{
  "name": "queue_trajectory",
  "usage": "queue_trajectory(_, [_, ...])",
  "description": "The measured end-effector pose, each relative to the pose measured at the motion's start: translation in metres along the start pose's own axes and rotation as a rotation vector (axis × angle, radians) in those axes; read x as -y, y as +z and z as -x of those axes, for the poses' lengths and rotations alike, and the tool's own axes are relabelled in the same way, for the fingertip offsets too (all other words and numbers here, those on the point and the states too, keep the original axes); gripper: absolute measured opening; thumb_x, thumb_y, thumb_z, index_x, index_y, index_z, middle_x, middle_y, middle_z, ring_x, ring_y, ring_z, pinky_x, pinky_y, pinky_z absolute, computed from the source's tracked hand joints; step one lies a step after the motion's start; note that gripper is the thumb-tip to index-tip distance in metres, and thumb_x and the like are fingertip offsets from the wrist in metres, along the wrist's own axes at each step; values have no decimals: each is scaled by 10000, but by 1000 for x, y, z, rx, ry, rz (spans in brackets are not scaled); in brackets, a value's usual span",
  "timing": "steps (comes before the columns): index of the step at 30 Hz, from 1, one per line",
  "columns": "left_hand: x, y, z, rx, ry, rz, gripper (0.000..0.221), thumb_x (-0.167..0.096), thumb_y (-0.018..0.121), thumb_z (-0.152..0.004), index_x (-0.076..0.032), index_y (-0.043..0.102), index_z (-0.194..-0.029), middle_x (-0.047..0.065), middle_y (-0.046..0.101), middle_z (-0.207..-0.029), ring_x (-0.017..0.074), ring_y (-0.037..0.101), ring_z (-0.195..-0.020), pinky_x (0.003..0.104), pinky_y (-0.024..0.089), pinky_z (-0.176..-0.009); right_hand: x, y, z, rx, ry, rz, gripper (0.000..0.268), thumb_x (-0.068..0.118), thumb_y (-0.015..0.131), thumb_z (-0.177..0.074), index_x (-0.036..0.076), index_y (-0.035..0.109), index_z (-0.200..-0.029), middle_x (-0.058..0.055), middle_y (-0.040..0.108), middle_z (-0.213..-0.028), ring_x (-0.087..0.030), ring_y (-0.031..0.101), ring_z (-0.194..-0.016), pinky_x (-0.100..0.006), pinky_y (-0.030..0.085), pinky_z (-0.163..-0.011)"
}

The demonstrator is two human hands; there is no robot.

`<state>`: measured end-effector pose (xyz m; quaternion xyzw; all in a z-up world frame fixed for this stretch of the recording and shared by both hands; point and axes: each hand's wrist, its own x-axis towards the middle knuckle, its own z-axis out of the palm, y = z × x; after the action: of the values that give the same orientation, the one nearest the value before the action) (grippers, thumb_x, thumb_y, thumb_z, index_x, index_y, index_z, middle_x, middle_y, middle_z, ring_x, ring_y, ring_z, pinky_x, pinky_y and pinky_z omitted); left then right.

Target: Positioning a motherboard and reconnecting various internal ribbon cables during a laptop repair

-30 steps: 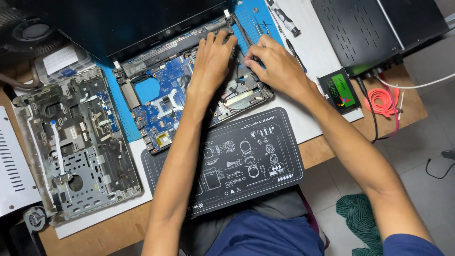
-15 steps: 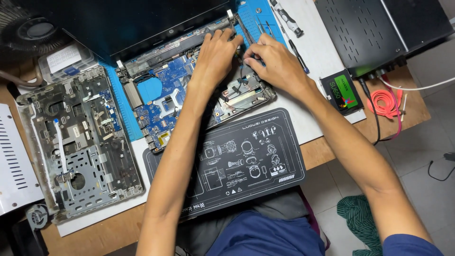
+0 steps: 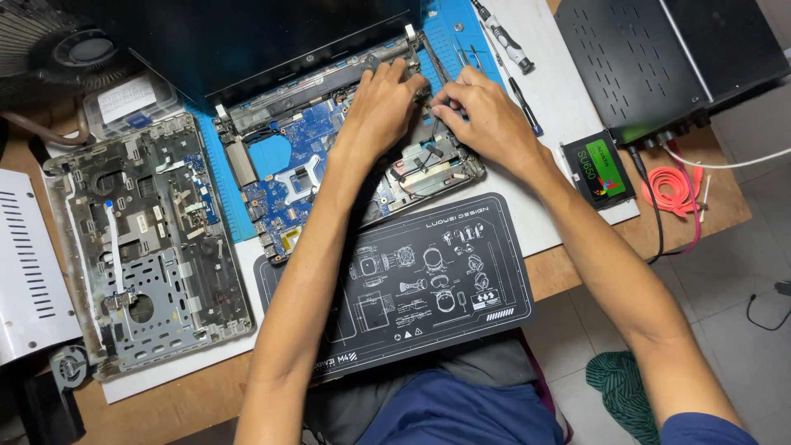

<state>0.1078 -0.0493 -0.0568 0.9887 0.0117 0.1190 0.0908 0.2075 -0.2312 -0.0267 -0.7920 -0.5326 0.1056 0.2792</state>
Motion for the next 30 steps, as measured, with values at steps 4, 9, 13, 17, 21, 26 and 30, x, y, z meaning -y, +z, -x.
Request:
queue_trajectory(4, [0,-2,-3,40,8,-4,319,-49,677,-925,-109,650,-1238,200,560,-1163,410,545,-1035,540,446,-794,2,2,2,-59,9,-15,181,231,699,-1036,58,743,-1061,-69,517,-924,-205,537,-768,-376,481,-644])
queue_trajectory(9, [2,-2,-3,40,24,-28,314,-28,700,-901,-120,635,-1194,202,543,-1125,415,536,-1010,542,447,-778,-1,12,0,-120,25,9,113,234,755,-998,127,721,-993,-20,477,-898,-200,536,-795,-502,428,-928])
queue_trajectory(13, [4,-19,8,-11,38,-4,295,6,690,-885,-105,618,-1148,167,515,-1068,382,518,-926,499,416,-718,-5,11,-5,-105,39,-111,103,252,737,-1009,166,728,-953,30,468,-867,-156,505,-841,-450,373,-956])
queue_trajectory(17, [3,-50,30,-34,36,7,243,-129,722,-956,-80,597,-1159,130,560,-1062,345,548,-930,469,409,-727,11,5,-8,-137,-71,-199,128,195,716,-1022,93,708,-945,-14,556,-899,-127,535,-802,-308,442,-784])
queue_trajectory(21, [-3,-75,66,-100,22,5,207,-146,703,-986,-76,542,-1097,104,569,-989,322,529,-854,439,392,-721,39,2,-9,-112,-159,-230,75,155,672,-1028,97,697,-988,-25,600,-939,-124,569,-829,-311,450,-822])
queue_trajectory(26, [-3,-74,119,-246,-94,134,250,-225,614,-1047,-110,572,-1264,100,582,-1055,356,668,-951,425,529,-790,51,36,-9,-146,-296,-53,241,214,718,-988,178,659,-1218,0,603,-1045,-216,645,-1015,-399,378,-930])
queue_trajectory(30, [-9,-78,161,-273,-182,193,285,-212,608,-1064,-73,579,-1312,143,601,-1097,391,683,-949,454,566,-790,85,53,-1,-121,-414,16,291,218,688,-998,132,636,-1271,-56,604,-1102,-266,627,-1084,-445,371,-972])
